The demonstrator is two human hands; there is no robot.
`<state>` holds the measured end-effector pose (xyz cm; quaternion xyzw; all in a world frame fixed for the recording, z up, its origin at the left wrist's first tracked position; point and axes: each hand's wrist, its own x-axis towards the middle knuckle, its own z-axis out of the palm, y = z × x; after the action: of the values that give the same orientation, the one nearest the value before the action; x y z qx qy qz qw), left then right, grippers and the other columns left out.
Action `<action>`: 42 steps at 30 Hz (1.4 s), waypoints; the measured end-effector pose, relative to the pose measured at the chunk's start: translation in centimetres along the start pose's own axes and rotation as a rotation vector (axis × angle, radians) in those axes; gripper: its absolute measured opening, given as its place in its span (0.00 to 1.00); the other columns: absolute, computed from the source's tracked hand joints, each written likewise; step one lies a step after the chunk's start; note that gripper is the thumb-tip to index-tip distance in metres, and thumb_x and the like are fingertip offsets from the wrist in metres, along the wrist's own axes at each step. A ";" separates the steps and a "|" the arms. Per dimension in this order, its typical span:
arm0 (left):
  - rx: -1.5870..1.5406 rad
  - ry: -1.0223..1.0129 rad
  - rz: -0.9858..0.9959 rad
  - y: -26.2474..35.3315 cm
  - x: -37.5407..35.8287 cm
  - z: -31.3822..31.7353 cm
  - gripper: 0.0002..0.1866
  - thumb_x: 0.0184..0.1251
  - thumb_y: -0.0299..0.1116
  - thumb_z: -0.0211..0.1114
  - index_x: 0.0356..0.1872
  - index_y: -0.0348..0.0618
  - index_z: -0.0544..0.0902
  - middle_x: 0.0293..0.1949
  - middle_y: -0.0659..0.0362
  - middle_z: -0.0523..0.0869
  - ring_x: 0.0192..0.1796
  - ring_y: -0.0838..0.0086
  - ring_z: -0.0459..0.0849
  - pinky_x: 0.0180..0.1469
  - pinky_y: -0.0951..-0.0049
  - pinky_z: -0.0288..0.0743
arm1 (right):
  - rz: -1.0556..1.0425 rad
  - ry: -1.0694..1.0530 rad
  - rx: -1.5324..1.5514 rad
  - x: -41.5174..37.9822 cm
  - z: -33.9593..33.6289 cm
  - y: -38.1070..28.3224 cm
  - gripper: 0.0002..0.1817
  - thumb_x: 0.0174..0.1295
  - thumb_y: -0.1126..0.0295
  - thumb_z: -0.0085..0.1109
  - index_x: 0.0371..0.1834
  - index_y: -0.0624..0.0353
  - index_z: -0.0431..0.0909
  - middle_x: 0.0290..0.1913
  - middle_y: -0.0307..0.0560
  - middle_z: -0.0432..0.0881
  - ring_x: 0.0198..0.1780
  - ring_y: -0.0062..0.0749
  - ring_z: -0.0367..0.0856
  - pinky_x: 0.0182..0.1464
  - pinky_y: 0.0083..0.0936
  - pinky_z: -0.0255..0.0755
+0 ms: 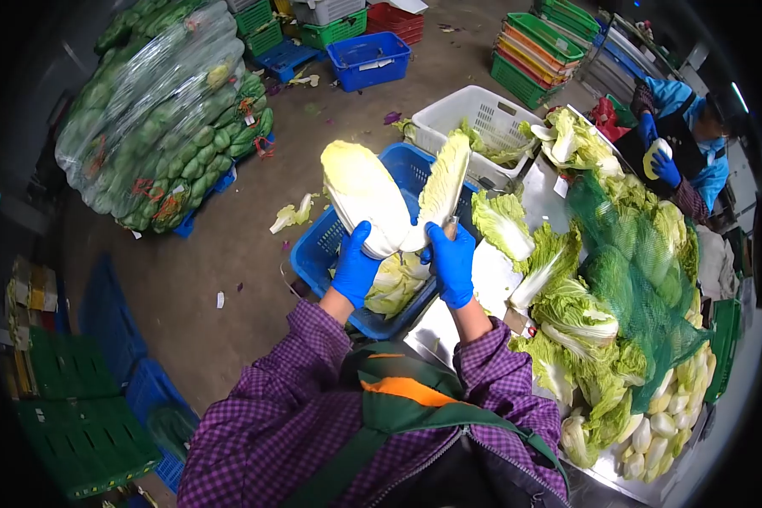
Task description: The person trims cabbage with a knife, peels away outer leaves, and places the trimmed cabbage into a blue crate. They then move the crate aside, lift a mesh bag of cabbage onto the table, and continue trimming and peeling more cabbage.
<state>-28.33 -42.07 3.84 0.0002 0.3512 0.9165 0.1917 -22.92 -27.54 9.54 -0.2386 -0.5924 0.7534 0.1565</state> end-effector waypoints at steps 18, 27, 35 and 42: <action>0.673 -0.036 0.050 -3.4 -3.4 -1.8 0.32 0.65 0.45 0.55 0.66 0.39 0.59 0.63 0.48 0.66 0.65 0.58 0.66 0.67 0.58 0.58 | 0.063 -0.084 0.047 -1.0 -9.4 1.3 0.23 0.47 0.52 0.69 0.38 0.60 0.79 0.20 0.44 0.78 0.18 0.25 0.75 0.21 0.23 0.72; -0.006 -0.354 -0.473 -10.3 -4.9 11.4 0.36 0.66 0.55 0.50 0.68 0.41 0.59 0.66 0.50 0.64 0.67 0.59 0.62 0.70 0.59 0.51 | -0.100 -0.208 0.255 -11.6 -20.4 -1.5 0.36 0.57 0.60 0.65 0.68 0.52 0.60 0.37 0.35 0.79 0.20 0.12 0.64 0.20 0.13 0.62; 0.600 -1.139 -0.508 -29.7 -21.8 32.1 0.36 0.66 0.45 0.57 0.70 0.39 0.55 0.67 0.53 0.64 0.67 0.63 0.65 0.68 0.63 0.57 | -0.277 0.421 0.751 -27.8 -44.9 1.1 0.30 0.57 0.64 0.58 0.63 0.58 0.62 0.38 0.43 0.80 0.23 0.24 0.77 0.24 0.18 0.73; 1.246 -1.155 -0.063 -37.9 -22.4 27.9 0.20 0.56 0.24 0.64 0.52 0.35 0.76 0.51 0.52 0.80 0.55 0.64 0.77 0.60 0.67 0.67 | -0.729 1.428 0.749 -48.3 -68.0 2.6 0.06 0.58 0.66 0.59 0.32 0.50 0.71 0.19 0.32 0.67 0.16 0.19 0.63 0.16 0.19 0.58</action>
<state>9.45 -6.24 3.43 0.5636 0.6387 0.4059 0.3313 54.71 2.42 2.89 -0.3817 -0.1070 0.4722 0.7873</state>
